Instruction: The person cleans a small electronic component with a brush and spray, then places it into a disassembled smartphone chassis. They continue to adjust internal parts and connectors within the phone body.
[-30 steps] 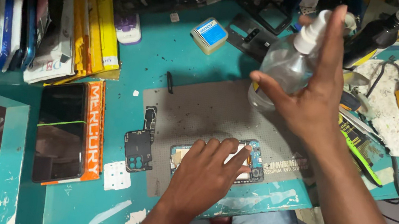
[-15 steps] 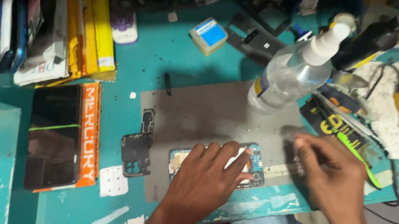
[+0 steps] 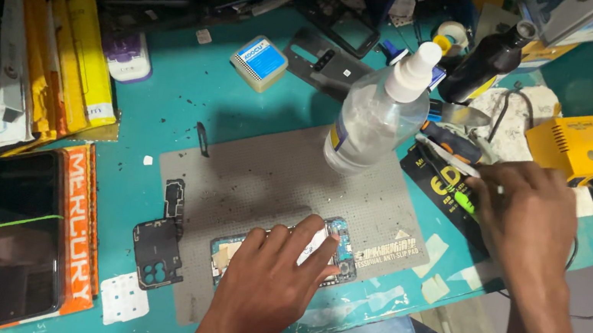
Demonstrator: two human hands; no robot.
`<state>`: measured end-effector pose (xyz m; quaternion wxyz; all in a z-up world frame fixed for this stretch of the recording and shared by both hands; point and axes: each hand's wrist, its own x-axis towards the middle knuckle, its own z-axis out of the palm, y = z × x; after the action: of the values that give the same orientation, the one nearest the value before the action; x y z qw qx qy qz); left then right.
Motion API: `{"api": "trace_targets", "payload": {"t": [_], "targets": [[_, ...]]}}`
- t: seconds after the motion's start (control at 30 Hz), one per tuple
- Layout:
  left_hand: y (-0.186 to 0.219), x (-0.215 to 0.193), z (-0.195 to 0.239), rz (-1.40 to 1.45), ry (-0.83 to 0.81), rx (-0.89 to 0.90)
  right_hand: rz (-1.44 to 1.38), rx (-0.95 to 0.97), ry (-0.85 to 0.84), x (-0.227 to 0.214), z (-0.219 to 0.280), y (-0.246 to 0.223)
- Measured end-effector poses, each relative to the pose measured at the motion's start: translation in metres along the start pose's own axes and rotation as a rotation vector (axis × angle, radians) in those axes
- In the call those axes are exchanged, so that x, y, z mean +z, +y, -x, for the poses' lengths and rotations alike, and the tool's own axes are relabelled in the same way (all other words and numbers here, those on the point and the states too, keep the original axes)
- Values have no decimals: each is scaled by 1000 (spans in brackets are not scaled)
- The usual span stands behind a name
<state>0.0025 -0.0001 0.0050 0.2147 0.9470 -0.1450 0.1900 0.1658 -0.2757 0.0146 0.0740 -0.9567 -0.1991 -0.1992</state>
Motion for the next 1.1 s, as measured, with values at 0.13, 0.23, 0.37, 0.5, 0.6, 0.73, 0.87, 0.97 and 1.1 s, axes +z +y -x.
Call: {"api": "trace_targets", "payload": {"t": [0.13,0.23,0.37,0.5,0.6,0.73,0.87,0.97,1.1], "targets": [[1,-3,-2,-40,49,17,-80,25,49,-12,25,24],[1,-3,2,-103,82,25,-597,296,10,-15,47,37],[1,-3,2,-165,115,30,-1477,482,88,-14,65,8],[-3,-2,6,-117,22,46,-1514,333,172,2,87,-58],[-6,2,7,-32,-30,32,-1284,374,130,14,91,-85],[-7,6,11,-144,-8,42,-979,456,20,10,90,-88],[-10,8,14,-127,-42,55,-974,289,23,13,84,-93],[-12,9,15,-64,-67,56,-1005,253,8,17,81,-96],[-12,9,15,-30,-61,44,-1041,265,-2,20,82,-97]]}}
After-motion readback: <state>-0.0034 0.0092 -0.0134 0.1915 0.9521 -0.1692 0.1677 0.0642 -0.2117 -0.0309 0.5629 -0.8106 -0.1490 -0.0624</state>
